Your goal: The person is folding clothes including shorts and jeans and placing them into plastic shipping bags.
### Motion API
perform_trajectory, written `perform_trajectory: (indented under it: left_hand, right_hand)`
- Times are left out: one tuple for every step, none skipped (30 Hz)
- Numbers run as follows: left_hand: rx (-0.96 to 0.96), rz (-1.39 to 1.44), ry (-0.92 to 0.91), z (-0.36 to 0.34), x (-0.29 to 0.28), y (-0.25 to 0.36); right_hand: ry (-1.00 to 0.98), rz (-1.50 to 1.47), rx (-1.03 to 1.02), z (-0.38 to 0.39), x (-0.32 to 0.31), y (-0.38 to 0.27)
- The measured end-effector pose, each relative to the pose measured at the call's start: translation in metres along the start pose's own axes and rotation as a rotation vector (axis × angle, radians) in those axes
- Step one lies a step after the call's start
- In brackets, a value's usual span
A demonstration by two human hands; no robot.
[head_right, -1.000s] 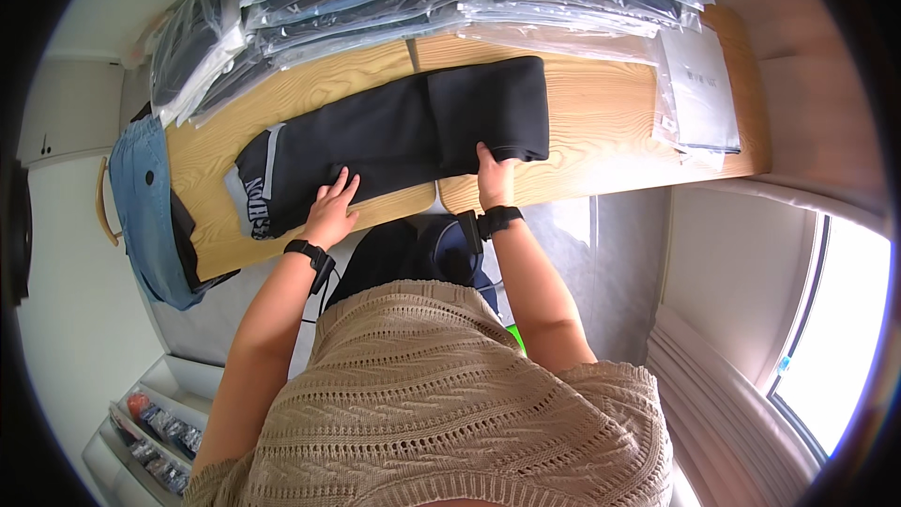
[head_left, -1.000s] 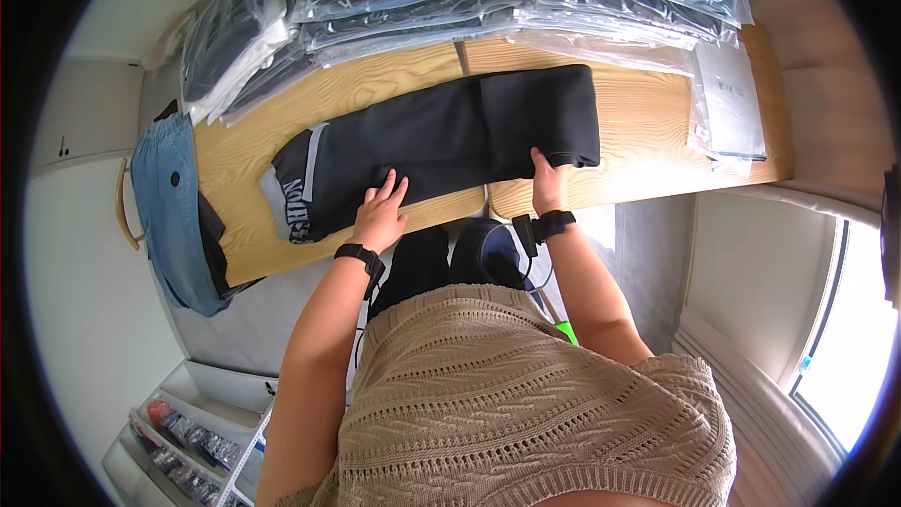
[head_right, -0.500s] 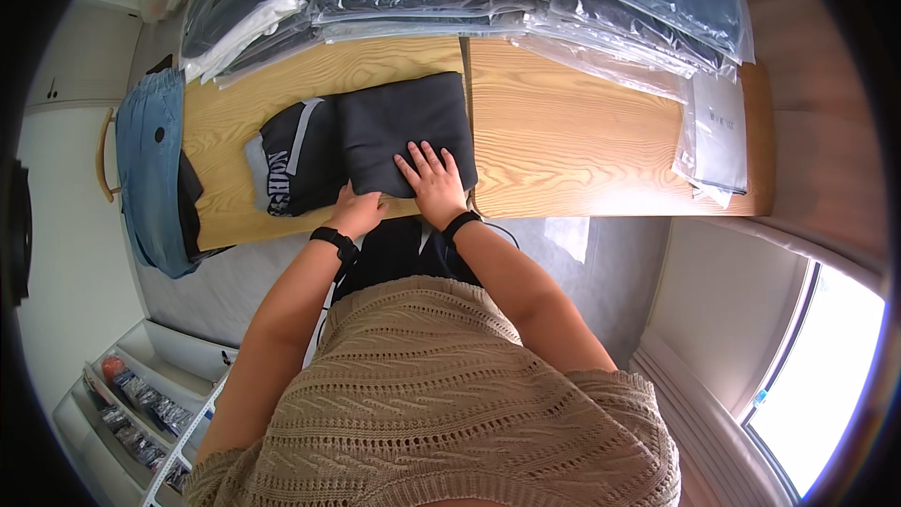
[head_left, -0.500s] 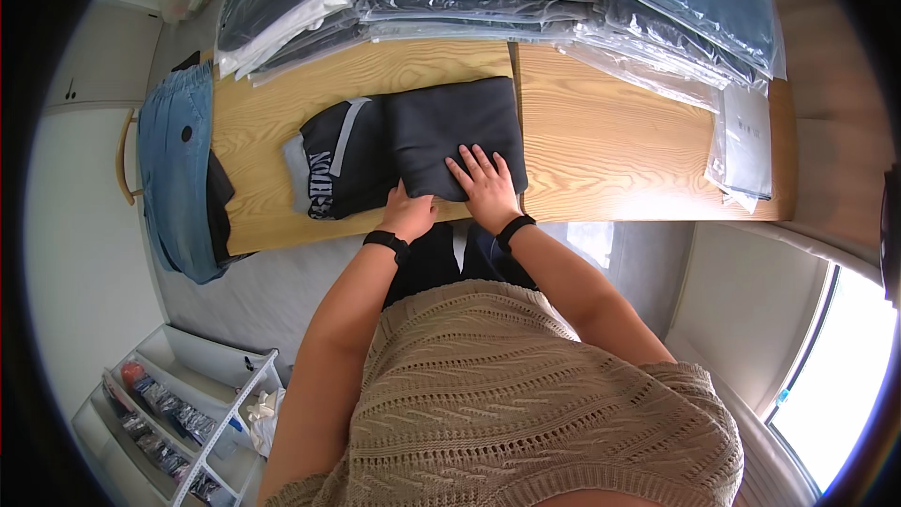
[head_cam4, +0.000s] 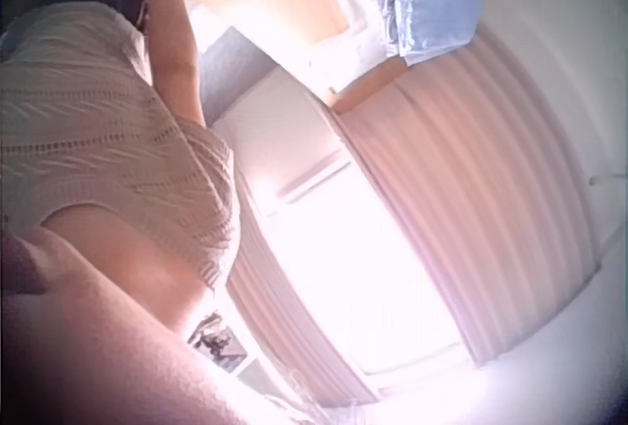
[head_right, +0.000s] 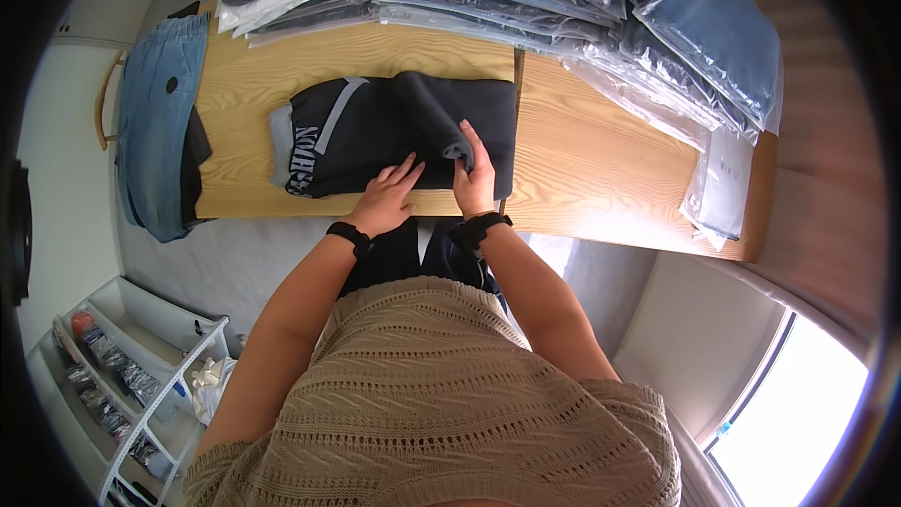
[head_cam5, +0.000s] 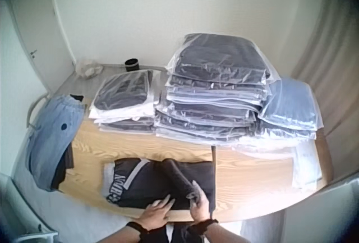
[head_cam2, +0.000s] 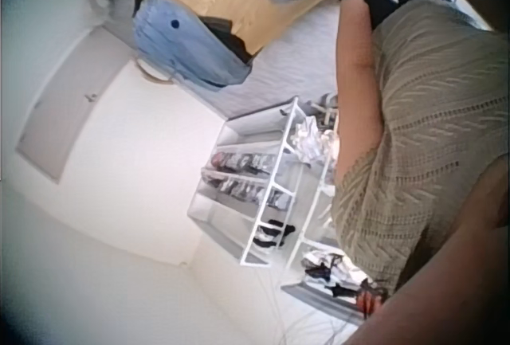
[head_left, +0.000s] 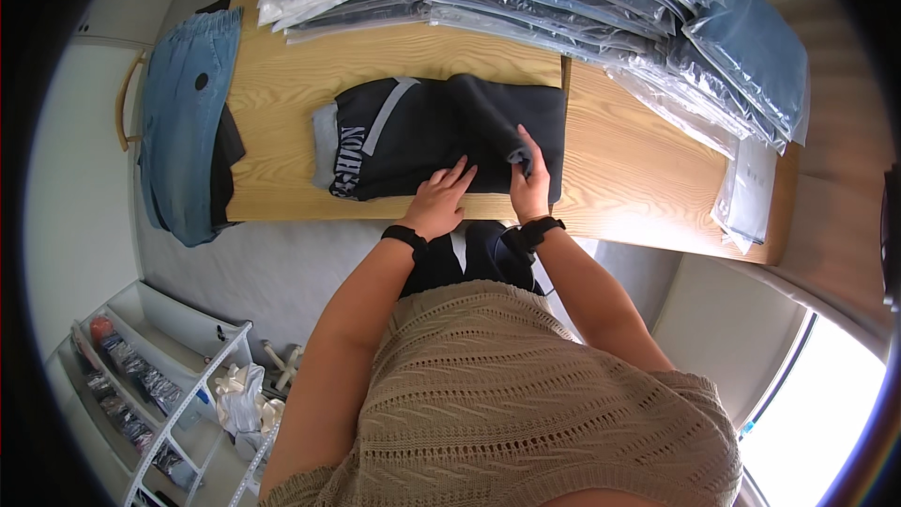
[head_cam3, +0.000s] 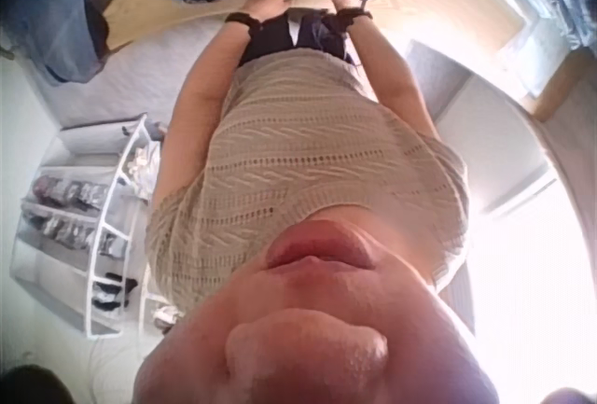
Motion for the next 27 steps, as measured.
perform_trajectory:
  left_hand:
    - [-0.005,0.007,0.007,0.001,-0.003,-0.002]
    - [0.0,-0.006,0.013,0.001,-0.006,0.001]
    - [0.006,-0.02,0.019,0.0,-0.008,0.004]
    - [0.007,-0.009,0.017,0.0,-0.012,0.006]
    - [-0.04,0.01,-0.085,0.002,-0.009,0.0]
    - [-0.088,0.028,-0.187,0.006,-0.006,-0.007]
    - [-0.091,0.031,-0.186,0.009,-0.01,-0.014]
    - [-0.035,0.242,-0.096,0.015,-0.022,-0.02]
    - [0.033,0.455,-0.012,0.019,-0.037,-0.022]
    - [0.034,0.425,0.086,0.028,-0.057,-0.033]
    - [0.032,0.477,0.248,0.033,-0.085,-0.04]
    - [0.001,0.394,0.41,0.043,-0.113,-0.056]
    - [0.006,0.168,0.612,0.058,-0.143,-0.063]
    - [-0.151,0.076,0.745,0.077,-0.158,-0.091]
    - [-0.151,0.074,0.743,0.085,-0.161,-0.107]
    - [-0.306,0.012,0.784,0.096,-0.166,-0.133]
    - [-0.46,-0.052,0.822,0.108,-0.17,-0.158]
    - [-0.48,0.067,0.766,0.116,-0.166,-0.184]
    - [-0.479,0.062,0.767,0.12,-0.167,-0.196]
    - [-0.528,0.264,0.708,0.114,-0.16,-0.207]
    - [-0.577,0.462,0.643,0.111,-0.151,-0.215]
    - [-0.571,0.458,0.642,0.111,-0.155,-0.216]
    - [-0.636,0.688,0.552,0.107,-0.147,-0.216]
    - [-0.695,0.914,0.444,0.099,-0.14,-0.208]
    - [-0.686,0.908,0.424,0.093,-0.147,-0.197]
    - [-0.724,1.016,0.456,0.09,-0.155,-0.184]
    - [-0.765,1.123,0.506,0.093,-0.161,-0.177]
  right_hand:
    - [-0.016,0.001,-0.05,0.0,0.003,-0.008]
    - [-0.078,0.187,-0.194,0.003,0.01,-0.017]
    - [-0.142,0.373,-0.338,0.007,0.02,-0.026]
    - [-0.257,0.56,-0.369,0.012,0.036,-0.018]
    - [-0.316,0.708,-0.423,0.02,0.05,-0.02]
    - [-0.284,0.756,-0.442,0.02,0.053,-0.021]
    - [-0.249,0.802,-0.462,0.019,0.056,-0.023]
    - [-0.265,0.782,-0.459,0.019,0.059,-0.025]
    - [-0.276,0.77,-0.447,0.018,0.056,-0.021]
    - [-0.299,0.771,-0.453,0.019,0.053,-0.019]
    - [-0.295,0.776,-0.444,0.018,0.049,-0.017]
    - [-0.329,0.787,-0.448,0.02,0.048,-0.017]
    - [-0.363,0.798,-0.449,0.021,0.047,-0.015]
    - [-0.45,0.94,-0.481,0.022,0.054,-0.013]
    - [-0.449,0.939,-0.48,0.023,0.054,-0.017]
    - [-0.462,0.915,-0.482,0.025,0.055,-0.022]
    - [-0.472,0.891,-0.485,0.026,0.056,-0.027]
    - [-0.49,0.883,-0.506,0.025,0.06,-0.03]
    - [-0.487,0.879,-0.507,0.025,0.064,-0.03]
    - [-0.468,0.858,-0.496,0.023,0.063,-0.027]
    - [-0.449,0.835,-0.488,0.022,0.063,-0.025]
    - [-0.442,0.835,-0.487,0.022,0.065,-0.024]
    - [-0.414,0.842,-0.473,0.022,0.066,-0.021]
    - [-0.381,0.853,-0.451,0.022,0.063,-0.018]
    - [-0.368,0.858,-0.433,0.023,0.06,-0.014]
    - [-0.361,0.868,-0.436,0.024,0.057,-0.013]
    - [-0.358,0.872,-0.455,0.023,0.058,-0.016]
Point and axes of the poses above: each hand's wrist, its own z-axis away from the middle knuckle, its own x-axis out of the palm, y = z × x, the point moved 8 cm from there along -z, towards the middle knuckle, and after that the axes turned 15 degrees about z, right-handed, at the moved point
